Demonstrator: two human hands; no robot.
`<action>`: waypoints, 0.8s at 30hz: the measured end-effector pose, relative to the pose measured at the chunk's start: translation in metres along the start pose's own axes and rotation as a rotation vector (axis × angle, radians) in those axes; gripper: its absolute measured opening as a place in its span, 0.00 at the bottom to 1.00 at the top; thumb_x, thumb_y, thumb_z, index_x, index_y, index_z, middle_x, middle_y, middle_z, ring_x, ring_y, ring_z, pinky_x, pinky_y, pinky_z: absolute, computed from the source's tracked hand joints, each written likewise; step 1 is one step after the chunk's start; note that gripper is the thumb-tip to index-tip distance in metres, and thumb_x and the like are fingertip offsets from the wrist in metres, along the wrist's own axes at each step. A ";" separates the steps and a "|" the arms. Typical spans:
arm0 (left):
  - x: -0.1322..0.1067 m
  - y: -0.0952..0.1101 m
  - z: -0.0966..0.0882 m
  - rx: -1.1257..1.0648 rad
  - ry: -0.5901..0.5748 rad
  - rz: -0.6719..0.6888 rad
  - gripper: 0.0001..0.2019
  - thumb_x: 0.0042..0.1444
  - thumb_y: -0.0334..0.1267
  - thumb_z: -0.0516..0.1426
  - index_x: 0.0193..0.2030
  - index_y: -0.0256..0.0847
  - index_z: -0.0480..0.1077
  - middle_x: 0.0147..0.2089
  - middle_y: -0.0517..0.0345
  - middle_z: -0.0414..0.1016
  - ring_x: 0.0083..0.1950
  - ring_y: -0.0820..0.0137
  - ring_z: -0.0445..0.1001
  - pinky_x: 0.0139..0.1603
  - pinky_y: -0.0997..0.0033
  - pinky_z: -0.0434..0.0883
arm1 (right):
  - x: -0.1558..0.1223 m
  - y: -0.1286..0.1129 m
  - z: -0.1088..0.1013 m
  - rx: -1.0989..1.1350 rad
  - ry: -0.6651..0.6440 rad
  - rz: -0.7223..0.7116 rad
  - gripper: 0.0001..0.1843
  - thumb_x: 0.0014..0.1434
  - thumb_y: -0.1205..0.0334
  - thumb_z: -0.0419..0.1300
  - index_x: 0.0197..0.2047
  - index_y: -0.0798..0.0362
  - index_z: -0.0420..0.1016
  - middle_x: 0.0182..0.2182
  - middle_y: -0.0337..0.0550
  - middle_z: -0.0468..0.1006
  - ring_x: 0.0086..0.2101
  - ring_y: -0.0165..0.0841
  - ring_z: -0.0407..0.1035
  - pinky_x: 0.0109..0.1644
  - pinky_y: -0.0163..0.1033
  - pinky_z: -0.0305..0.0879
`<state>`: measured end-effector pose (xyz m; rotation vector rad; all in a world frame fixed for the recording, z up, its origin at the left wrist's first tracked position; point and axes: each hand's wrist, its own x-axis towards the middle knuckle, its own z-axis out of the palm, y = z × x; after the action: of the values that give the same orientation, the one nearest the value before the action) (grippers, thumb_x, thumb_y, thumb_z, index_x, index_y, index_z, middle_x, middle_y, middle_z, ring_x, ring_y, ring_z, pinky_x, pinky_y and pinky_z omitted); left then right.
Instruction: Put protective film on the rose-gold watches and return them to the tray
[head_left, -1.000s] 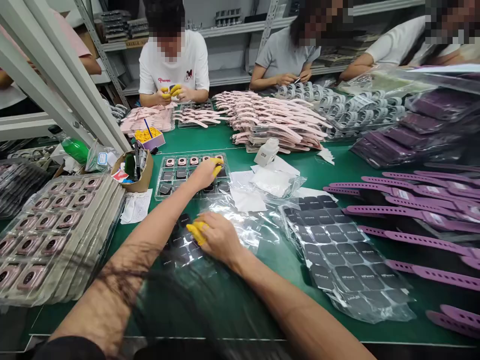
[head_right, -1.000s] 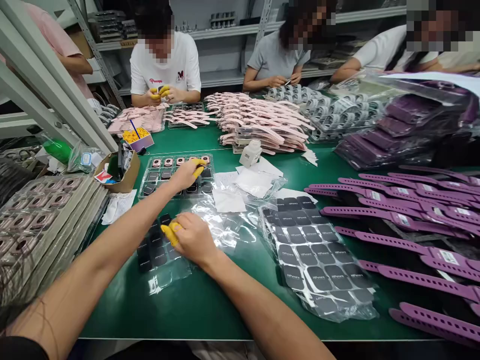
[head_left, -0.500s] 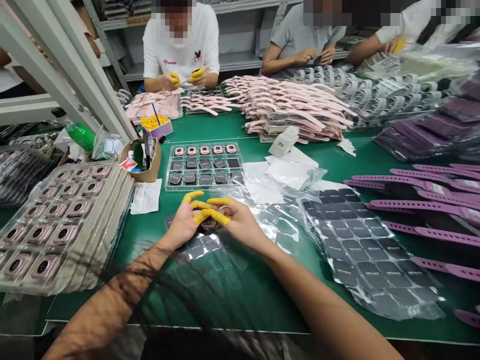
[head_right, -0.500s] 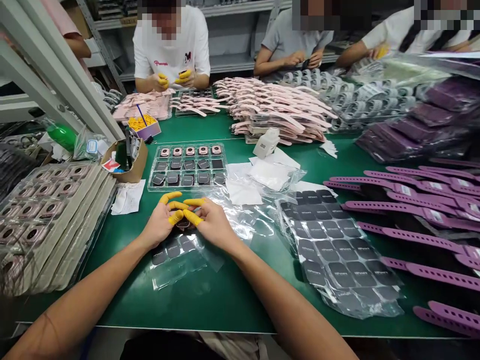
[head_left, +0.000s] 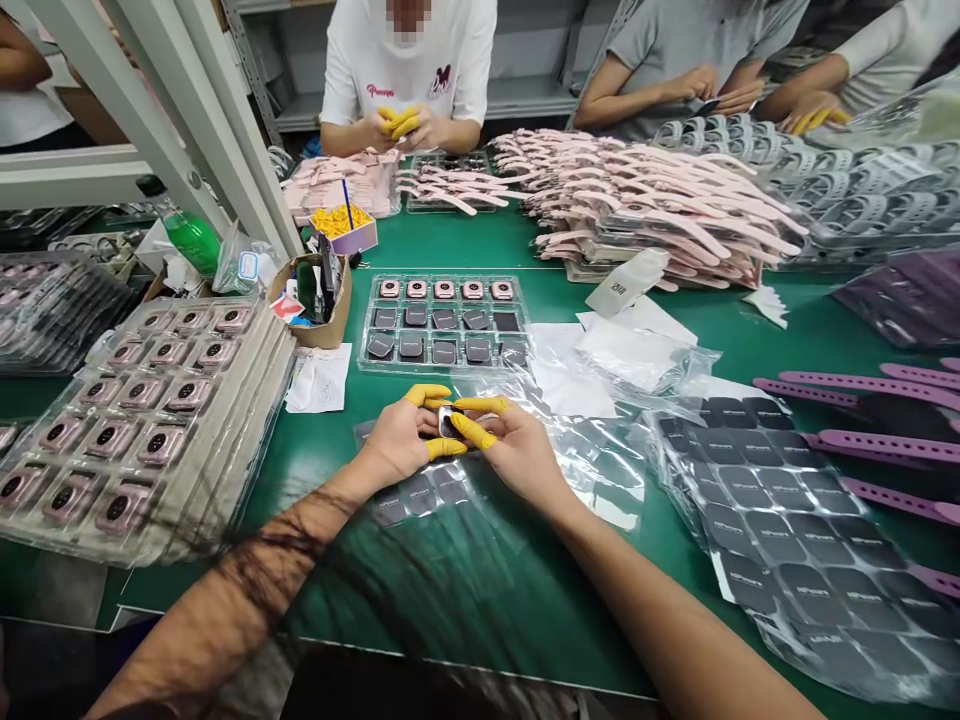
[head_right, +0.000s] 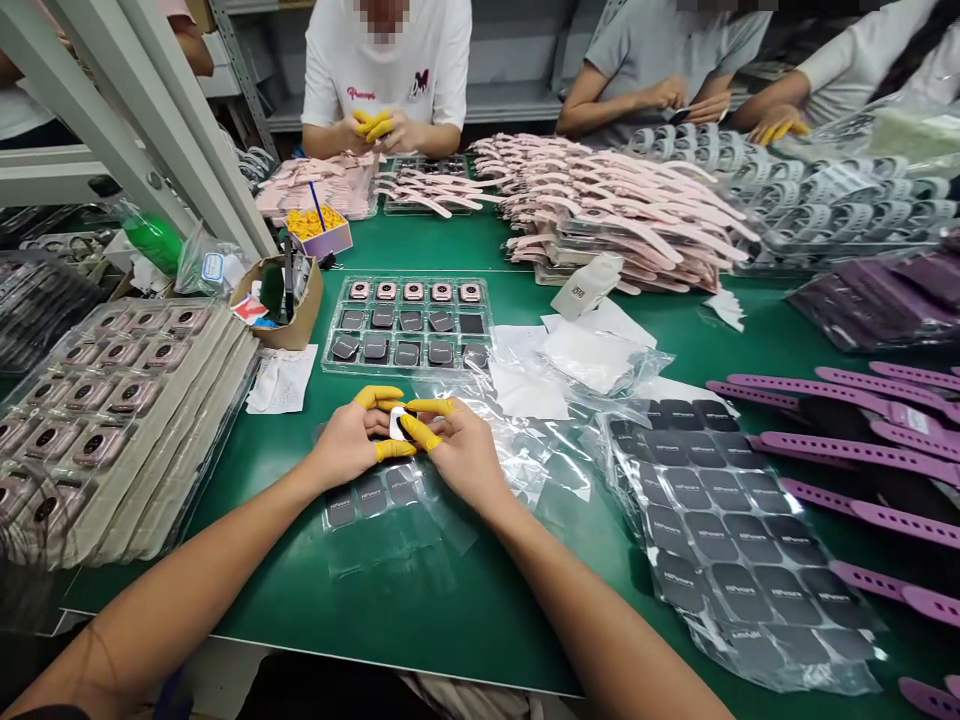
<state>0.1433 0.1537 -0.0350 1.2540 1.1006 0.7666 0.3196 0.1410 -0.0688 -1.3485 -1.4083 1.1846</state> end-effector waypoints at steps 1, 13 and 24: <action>-0.001 0.001 0.000 0.022 -0.005 0.004 0.30 0.44 0.24 0.70 0.54 0.36 0.67 0.40 0.53 0.80 0.40 0.69 0.81 0.46 0.68 0.78 | -0.001 0.000 0.001 -0.034 0.044 -0.029 0.13 0.55 0.48 0.66 0.43 0.39 0.80 0.43 0.40 0.78 0.32 0.36 0.77 0.37 0.46 0.76; -0.006 -0.008 0.004 0.094 -0.050 0.082 0.28 0.49 0.33 0.69 0.58 0.39 0.70 0.41 0.55 0.82 0.43 0.65 0.83 0.52 0.62 0.80 | -0.011 -0.016 0.007 -0.168 0.255 -0.308 0.05 0.60 0.55 0.63 0.35 0.40 0.81 0.35 0.41 0.77 0.33 0.36 0.73 0.36 0.45 0.72; 0.008 -0.014 0.001 -0.138 0.077 -0.040 0.31 0.42 0.33 0.71 0.54 0.38 0.68 0.41 0.56 0.78 0.35 0.75 0.78 0.41 0.72 0.77 | 0.009 -0.029 -0.074 -0.629 -0.158 -0.021 0.15 0.56 0.48 0.65 0.41 0.48 0.78 0.33 0.40 0.75 0.31 0.34 0.68 0.37 0.40 0.63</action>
<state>0.1447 0.1580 -0.0507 1.0914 1.1120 0.8520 0.3844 0.1569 -0.0252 -1.6735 -2.0109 0.8740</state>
